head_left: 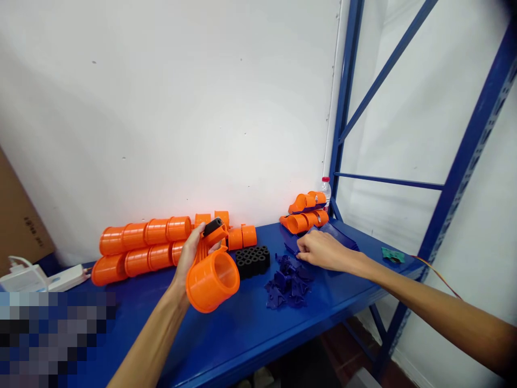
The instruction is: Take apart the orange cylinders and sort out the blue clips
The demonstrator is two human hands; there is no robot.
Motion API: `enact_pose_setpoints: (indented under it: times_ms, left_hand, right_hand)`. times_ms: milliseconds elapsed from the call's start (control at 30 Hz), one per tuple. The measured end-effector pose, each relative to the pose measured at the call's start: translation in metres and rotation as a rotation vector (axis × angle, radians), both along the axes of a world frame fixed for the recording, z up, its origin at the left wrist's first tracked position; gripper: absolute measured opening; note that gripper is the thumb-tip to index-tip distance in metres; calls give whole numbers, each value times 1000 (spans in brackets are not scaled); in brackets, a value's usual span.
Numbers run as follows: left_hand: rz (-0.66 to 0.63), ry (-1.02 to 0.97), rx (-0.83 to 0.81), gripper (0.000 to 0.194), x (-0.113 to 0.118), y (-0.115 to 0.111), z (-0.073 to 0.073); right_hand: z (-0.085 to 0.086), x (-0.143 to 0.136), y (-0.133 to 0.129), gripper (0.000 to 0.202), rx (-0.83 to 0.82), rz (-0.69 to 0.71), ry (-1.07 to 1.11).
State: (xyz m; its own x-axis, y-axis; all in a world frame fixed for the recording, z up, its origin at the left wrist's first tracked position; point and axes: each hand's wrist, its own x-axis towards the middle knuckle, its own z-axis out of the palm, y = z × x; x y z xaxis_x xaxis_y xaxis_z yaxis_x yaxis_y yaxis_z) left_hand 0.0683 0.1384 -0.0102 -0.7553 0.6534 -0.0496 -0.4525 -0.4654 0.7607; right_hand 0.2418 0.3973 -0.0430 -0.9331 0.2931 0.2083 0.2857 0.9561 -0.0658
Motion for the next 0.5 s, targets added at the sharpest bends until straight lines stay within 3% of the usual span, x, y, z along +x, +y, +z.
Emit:
enact_pose_setpoints:
  times_ms: [100, 167, 300, 400, 500]
  left_hand:
    - [-16, 22, -1, 17, -1, 2, -4]
    - [-26, 63, 2, 16, -2, 3, -7]
    - [-75, 118, -47, 20, -3, 6, -11]
    - [-124, 109, -125, 28, -4, 9, -15]
    - [-169, 176, -148, 32, -5, 12, -19]
  right_hand:
    - [-9, 4, -3, 14, -53, -2, -15]
    - [-7, 3, -3, 4, -154, 31, -17]
    - [16, -1, -14, 11, -342, 115, 66]
    - [32, -10, -40, 3, -360, 205, 303]
    - [38, -25, -73, 16, -318, 376, 483]
